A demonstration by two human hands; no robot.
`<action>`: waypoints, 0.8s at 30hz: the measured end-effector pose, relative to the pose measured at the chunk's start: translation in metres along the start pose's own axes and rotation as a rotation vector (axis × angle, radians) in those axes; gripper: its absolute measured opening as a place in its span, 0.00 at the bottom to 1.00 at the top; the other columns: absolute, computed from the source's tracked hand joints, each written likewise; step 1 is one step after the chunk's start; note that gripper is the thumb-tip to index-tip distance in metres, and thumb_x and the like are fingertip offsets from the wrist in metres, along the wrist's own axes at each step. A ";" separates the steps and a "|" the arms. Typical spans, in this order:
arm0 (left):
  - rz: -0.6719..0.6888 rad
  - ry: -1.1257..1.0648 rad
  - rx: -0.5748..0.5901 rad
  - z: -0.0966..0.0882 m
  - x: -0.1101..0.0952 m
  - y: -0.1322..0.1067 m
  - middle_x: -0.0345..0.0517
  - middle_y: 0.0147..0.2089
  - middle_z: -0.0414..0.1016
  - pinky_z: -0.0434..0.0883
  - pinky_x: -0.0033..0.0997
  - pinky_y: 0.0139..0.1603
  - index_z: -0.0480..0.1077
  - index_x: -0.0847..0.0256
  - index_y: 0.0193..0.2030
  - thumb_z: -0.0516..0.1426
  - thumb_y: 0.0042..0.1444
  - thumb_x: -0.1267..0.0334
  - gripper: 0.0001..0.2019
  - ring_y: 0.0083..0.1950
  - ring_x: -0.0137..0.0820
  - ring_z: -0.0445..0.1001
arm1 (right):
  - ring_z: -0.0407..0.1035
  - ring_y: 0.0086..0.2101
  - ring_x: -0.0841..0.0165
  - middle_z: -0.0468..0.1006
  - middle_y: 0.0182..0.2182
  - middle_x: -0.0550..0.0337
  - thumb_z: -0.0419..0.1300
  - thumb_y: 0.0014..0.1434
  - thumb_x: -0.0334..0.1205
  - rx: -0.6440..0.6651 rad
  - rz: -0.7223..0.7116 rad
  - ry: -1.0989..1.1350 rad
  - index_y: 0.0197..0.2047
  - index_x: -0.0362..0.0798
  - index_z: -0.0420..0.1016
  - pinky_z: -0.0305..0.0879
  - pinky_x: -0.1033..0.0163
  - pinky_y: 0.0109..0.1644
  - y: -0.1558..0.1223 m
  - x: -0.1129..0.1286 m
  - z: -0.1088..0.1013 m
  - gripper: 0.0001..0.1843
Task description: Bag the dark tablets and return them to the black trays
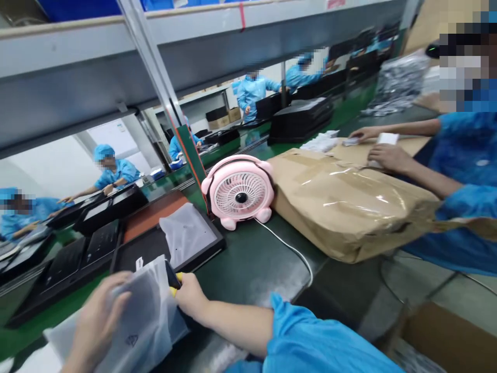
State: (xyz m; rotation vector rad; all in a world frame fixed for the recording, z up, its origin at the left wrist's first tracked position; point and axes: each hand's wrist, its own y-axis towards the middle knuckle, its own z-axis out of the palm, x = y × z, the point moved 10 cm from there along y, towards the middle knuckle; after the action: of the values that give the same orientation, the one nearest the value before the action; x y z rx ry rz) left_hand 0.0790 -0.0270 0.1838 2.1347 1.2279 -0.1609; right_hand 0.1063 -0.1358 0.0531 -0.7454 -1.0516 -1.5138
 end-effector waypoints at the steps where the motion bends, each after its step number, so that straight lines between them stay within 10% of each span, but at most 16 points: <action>1: -0.071 0.035 -0.048 -0.017 0.014 0.007 0.48 0.39 0.75 0.67 0.34 0.39 0.70 0.56 0.34 0.55 0.41 0.48 0.17 0.40 0.42 0.71 | 0.58 0.20 0.74 0.64 0.16 0.66 0.66 0.34 0.50 0.034 0.002 -0.021 0.19 0.43 0.69 0.59 0.67 0.24 0.002 0.007 0.002 0.18; 6: -0.316 -0.099 0.311 -0.005 0.047 0.015 0.40 0.25 0.75 0.68 0.30 0.28 0.73 0.58 0.26 0.63 0.29 0.49 0.18 0.30 0.42 0.73 | 0.56 0.20 0.76 0.64 0.17 0.67 0.65 0.35 0.55 0.236 -0.021 -0.234 0.22 0.42 0.69 0.56 0.69 0.25 0.014 0.060 0.009 0.22; 11: -0.435 -0.261 0.051 -0.012 0.066 -0.013 0.44 0.26 0.76 0.69 0.31 0.29 0.72 0.62 0.27 0.60 0.33 0.46 0.21 0.31 0.41 0.73 | 0.66 0.33 0.71 0.73 0.35 0.60 0.63 0.38 0.56 0.763 -0.183 -0.607 0.42 0.45 0.73 0.61 0.69 0.37 0.007 0.099 0.012 0.30; 17: -0.510 -0.393 -0.199 -0.018 0.084 -0.036 0.46 0.26 0.76 0.69 0.32 0.31 0.72 0.65 0.27 0.61 0.32 0.48 0.21 0.32 0.41 0.73 | 0.66 0.29 0.70 0.73 0.23 0.63 0.63 0.44 0.44 0.463 -0.495 -1.038 0.32 0.50 0.76 0.61 0.67 0.38 0.031 0.168 -0.023 0.11; 21: -0.490 -0.471 -0.234 -0.005 0.075 -0.032 0.45 0.26 0.75 0.69 0.31 0.31 0.72 0.65 0.28 0.61 0.33 0.48 0.21 0.31 0.39 0.72 | 0.69 0.34 0.70 0.75 0.31 0.64 0.64 0.40 0.52 0.348 -0.664 -0.792 0.43 0.50 0.73 0.63 0.65 0.42 0.029 0.216 0.017 0.26; 24: -0.465 -0.508 -0.183 0.014 0.067 -0.028 0.45 0.28 0.75 0.68 0.30 0.32 0.72 0.66 0.30 0.62 0.35 0.48 0.21 0.32 0.37 0.72 | 0.69 0.30 0.71 0.75 0.27 0.64 0.65 0.39 0.49 0.338 -0.631 -0.674 0.34 0.47 0.75 0.64 0.66 0.37 0.049 0.211 0.062 0.19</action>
State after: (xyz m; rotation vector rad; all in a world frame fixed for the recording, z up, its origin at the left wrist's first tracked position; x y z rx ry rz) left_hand 0.0958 0.0230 0.1321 1.4930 1.3370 -0.7150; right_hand 0.1055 -0.1685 0.2763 -0.7303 -2.1475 -1.5533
